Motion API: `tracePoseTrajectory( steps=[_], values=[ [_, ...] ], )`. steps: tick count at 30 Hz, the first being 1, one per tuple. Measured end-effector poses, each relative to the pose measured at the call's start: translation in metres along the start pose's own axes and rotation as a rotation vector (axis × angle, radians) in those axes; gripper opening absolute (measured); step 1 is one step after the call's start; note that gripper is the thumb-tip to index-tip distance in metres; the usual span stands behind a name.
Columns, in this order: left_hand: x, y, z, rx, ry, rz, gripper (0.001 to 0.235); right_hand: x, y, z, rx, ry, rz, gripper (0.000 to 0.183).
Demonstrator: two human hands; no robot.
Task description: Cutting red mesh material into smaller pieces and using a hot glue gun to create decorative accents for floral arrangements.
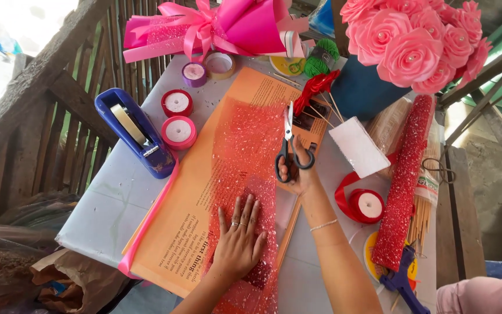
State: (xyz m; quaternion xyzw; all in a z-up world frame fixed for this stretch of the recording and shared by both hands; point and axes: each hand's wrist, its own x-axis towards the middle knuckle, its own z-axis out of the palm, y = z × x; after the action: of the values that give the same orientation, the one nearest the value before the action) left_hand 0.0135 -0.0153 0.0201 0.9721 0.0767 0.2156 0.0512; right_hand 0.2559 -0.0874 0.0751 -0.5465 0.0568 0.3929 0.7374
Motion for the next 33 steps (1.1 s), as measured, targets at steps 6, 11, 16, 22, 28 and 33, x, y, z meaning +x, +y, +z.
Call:
tracePoseTrajectory(
  steps=[6, 11, 16, 22, 28, 33],
  values=[
    [0.001, 0.0, -0.001, 0.017, -0.001, 0.009, 0.074, 0.025, -0.042, 0.019, -0.126, 0.042, -0.021, 0.077],
    [0.001, 0.0, -0.001, 0.026, 0.004, 0.008, 0.074, 0.004, -0.043, 0.032, -0.126, 0.167, -0.321, 0.059],
    [-0.001, 0.0, 0.005, 0.04, 0.011, 0.004, 0.075, -0.091, -0.036, 0.016, -0.879, 0.301, -0.191, 0.05],
    [-0.007, -0.002, 0.018, -0.046, -0.071, 0.012, 0.071, -0.119, 0.019, -0.082, -1.555, 0.574, -0.359, 0.036],
    [-0.009, -0.003, 0.021, -0.235, -0.161, -0.014, 0.059, -0.203, 0.1, -0.059, -1.759, -0.108, -0.773, 0.077],
    [-0.004, -0.009, 0.019, -0.319, -0.157, -0.011, 0.052, -0.244, 0.142, -0.052, -1.673, -0.376, -0.795, 0.096]
  ],
)
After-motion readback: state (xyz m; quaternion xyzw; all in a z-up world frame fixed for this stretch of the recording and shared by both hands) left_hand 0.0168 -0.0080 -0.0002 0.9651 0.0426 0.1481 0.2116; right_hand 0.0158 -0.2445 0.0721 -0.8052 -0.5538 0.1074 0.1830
